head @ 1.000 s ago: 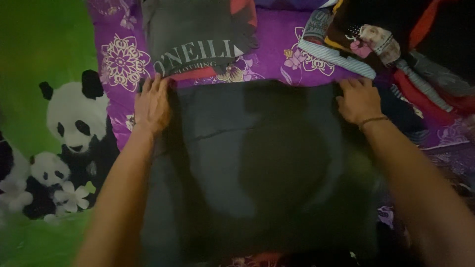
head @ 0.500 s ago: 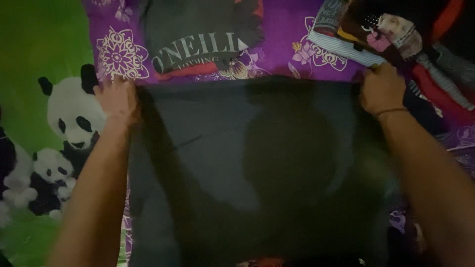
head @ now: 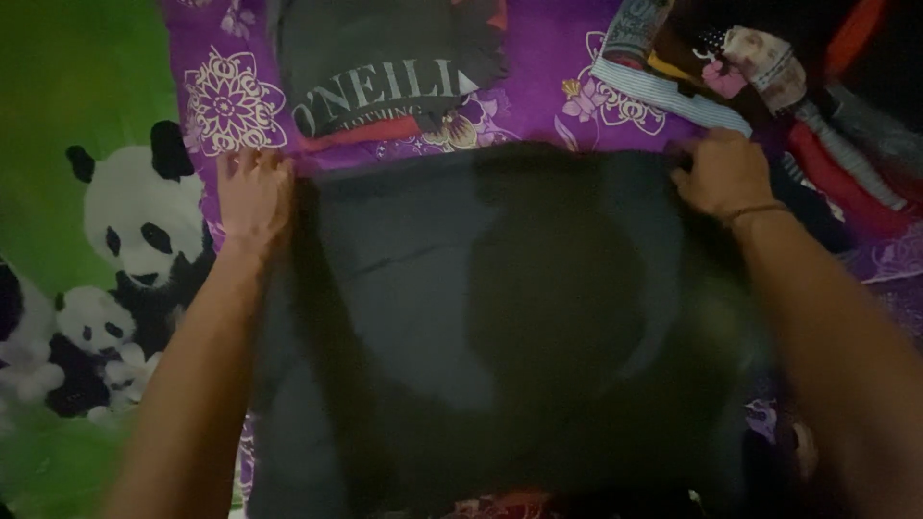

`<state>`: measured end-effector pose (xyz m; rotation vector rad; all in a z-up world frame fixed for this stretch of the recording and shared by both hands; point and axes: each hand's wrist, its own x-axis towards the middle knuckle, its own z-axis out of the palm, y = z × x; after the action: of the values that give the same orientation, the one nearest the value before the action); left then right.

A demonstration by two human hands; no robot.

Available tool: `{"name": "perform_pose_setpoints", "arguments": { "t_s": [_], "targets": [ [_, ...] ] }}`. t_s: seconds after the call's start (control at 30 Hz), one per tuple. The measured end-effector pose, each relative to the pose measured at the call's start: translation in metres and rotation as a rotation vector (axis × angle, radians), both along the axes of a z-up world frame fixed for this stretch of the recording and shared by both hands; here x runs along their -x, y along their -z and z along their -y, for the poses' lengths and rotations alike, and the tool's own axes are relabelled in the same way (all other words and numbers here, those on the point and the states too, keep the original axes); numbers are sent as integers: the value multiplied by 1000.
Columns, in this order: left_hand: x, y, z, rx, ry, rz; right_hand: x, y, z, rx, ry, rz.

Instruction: The person is folding various shirts and placing them onto a bed.

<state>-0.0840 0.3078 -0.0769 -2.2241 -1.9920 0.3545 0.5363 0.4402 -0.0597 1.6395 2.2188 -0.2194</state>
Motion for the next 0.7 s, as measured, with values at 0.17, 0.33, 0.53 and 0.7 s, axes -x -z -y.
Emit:
{"name": "perform_pose_setpoints", "arguments": {
  "t_s": [0.17,0.33,0.53,0.7],
  "targets": [
    [3,-16,8,-162,120,40,12,-38,10,97,128,-55],
    [-2,-32,25,-128,132,23,10,-72,32,100,82,-74],
    [-14,-65,53,-39,44,92,-21,-74,51,-63,-149,-65],
    [-20,-68,80,69,14,-17,-9,-120,85,-35,-103,-135]
  ]
}}
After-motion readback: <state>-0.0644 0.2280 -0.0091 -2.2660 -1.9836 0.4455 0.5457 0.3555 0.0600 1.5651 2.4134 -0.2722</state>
